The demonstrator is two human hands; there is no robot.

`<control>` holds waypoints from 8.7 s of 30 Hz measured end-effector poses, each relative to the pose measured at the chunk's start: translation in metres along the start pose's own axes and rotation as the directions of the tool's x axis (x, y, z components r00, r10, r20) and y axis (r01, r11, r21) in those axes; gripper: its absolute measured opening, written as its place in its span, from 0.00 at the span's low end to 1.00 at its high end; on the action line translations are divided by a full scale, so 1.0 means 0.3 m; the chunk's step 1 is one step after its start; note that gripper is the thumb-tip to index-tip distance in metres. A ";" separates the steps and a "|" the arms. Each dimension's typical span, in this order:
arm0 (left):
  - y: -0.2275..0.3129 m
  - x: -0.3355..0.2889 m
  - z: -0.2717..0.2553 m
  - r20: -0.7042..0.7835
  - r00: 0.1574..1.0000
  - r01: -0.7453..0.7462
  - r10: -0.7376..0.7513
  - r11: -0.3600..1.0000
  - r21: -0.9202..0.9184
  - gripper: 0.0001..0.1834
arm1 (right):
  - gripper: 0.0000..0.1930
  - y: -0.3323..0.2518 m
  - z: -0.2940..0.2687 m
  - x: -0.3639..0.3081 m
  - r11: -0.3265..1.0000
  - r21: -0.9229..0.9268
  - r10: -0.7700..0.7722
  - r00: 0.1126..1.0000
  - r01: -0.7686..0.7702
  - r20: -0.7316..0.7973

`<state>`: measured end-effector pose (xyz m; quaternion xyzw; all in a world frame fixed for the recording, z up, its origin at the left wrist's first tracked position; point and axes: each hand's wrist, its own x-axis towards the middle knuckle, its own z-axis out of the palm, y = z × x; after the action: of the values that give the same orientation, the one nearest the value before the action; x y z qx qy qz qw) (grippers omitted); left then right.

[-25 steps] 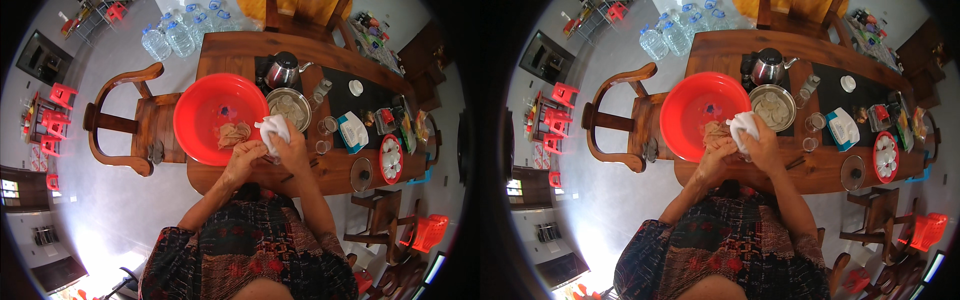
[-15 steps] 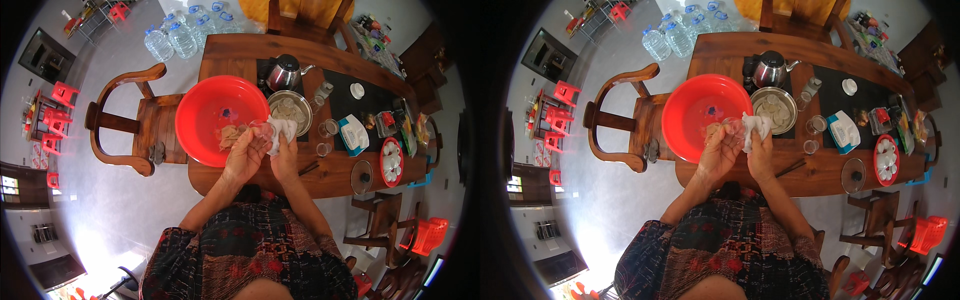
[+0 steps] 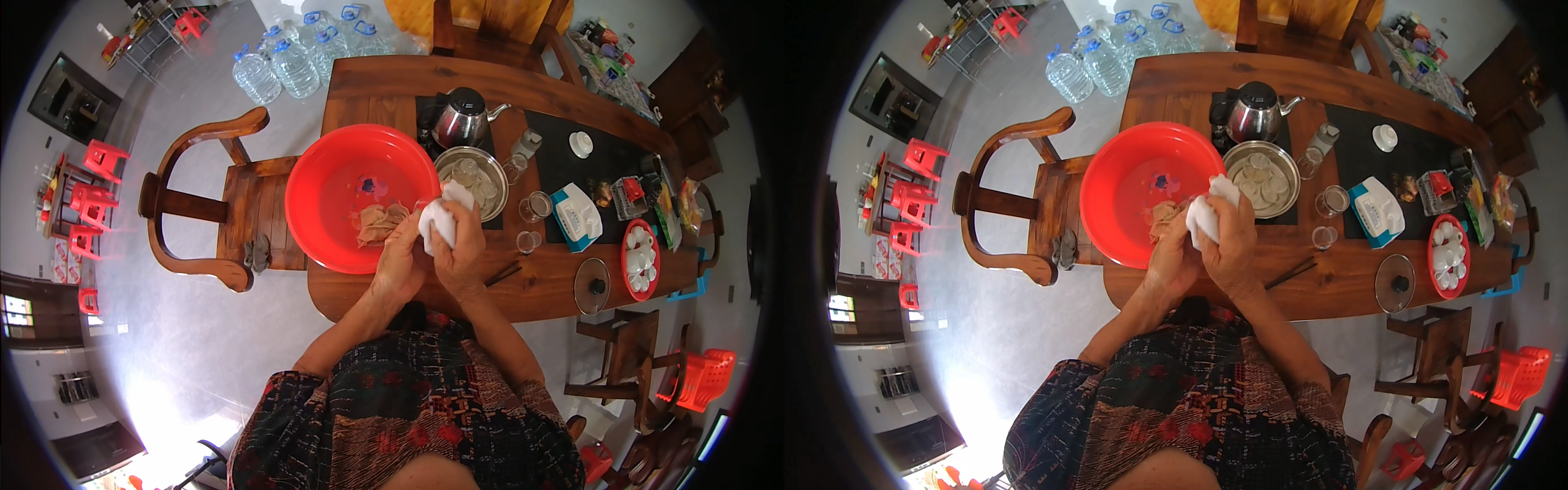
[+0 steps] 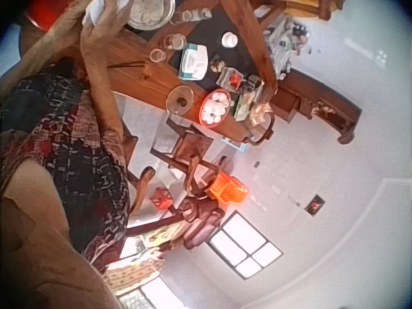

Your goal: The person dries small glass cups and a metal lid using a white cloth. They pick up each item from a red basin, wipe it thoroughly, and place it into a metal tray on the table. The person also handles a pair of chopsticks during the process.

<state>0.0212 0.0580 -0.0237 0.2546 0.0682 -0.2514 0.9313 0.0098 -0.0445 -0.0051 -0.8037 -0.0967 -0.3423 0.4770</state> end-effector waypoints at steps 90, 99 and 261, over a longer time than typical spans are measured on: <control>0.088 -0.036 0.010 0.488 0.687 -0.613 0.539 0.069 0.787 0.13 | 0.09 0.029 -0.040 -0.010 0.923 0.126 0.265 0.839 -0.363 0.475; 0.079 -0.043 -0.035 0.062 0.914 -0.321 0.401 0.620 0.716 0.24 | 0.08 0.013 -0.115 -0.048 0.291 0.186 0.514 0.317 -0.939 0.797; -0.719 0.440 -0.010 0.199 0.974 -0.131 -0.110 0.447 0.885 0.18 | 0.17 0.413 -0.849 -0.408 0.380 0.537 0.917 0.381 -0.754 -0.114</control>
<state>0.0267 -0.1582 -0.1550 0.6762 -0.1828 -0.2710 0.6603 -0.1385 -0.3008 -0.0913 -0.5318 0.3653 -0.1709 0.7446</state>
